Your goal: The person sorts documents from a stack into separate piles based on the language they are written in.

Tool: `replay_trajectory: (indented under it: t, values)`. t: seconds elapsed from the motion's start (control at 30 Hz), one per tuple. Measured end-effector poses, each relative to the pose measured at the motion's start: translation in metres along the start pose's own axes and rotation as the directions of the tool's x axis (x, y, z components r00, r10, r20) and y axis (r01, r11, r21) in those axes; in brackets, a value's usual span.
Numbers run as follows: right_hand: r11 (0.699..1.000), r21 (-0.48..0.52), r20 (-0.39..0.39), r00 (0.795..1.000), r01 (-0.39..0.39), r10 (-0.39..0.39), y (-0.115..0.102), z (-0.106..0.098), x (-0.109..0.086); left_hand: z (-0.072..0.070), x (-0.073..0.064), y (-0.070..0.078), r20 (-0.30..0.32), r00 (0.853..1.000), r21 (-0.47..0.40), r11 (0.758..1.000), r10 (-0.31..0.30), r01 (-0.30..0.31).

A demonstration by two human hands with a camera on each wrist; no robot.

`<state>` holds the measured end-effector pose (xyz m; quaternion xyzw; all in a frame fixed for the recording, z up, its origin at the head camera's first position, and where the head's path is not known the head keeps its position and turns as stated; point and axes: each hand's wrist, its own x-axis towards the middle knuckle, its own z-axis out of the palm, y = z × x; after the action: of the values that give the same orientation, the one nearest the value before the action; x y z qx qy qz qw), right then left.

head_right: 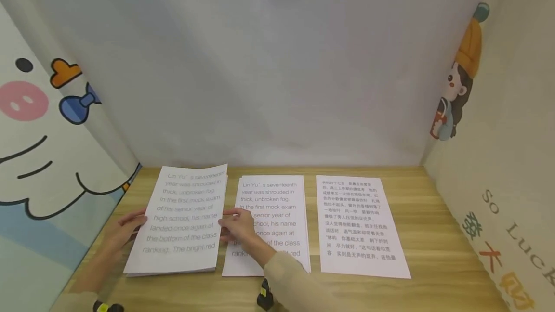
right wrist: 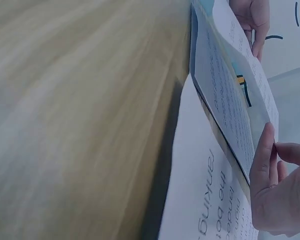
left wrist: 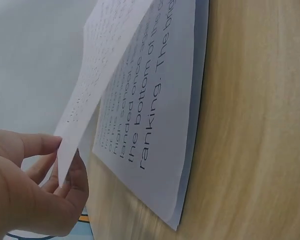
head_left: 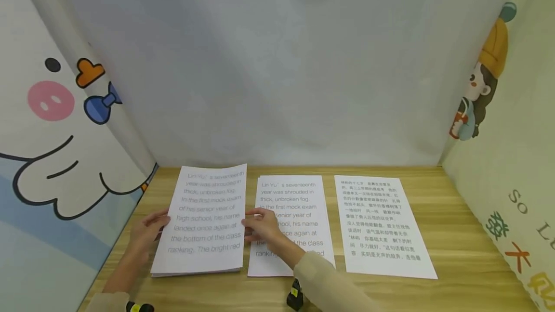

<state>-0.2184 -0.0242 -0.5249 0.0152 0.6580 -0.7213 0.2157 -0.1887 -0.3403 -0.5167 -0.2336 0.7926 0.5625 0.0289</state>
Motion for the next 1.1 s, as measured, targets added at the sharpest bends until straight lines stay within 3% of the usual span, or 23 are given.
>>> replay_trajectory:
  t: [0.13,0.27,0.53,0.77,1.1]
  values:
    - [1.0,-0.004,-0.021,1.0,-0.017,0.017,-0.004,0.01,0.004,-0.002,0.007,-0.002,-0.057,0.998,-0.007,0.999,-0.039,0.038]
    - [1.0,-0.013,-0.02,1.0,-0.012,0.011,-0.008,0.014,0.005,-0.002,0.01,-0.005,-0.075,0.995,0.011,0.998,-0.06,0.061]
    - [0.999,-0.042,-0.013,1.0,-0.009,0.008,-0.004,0.015,0.008,0.005,0.015,-0.011,-0.103,0.994,0.052,0.998,-0.021,0.027]
    - [0.989,-0.145,0.046,0.999,0.016,-0.009,-0.003,0.015,0.007,0.009,0.015,-0.014,-0.145,0.989,0.138,0.99,0.015,0.005]
    - [0.979,-0.204,0.107,0.994,-0.009,0.031,-0.013,0.003,0.003,0.018,0.014,-0.012,-0.189,0.981,0.142,0.99,0.038,-0.011]
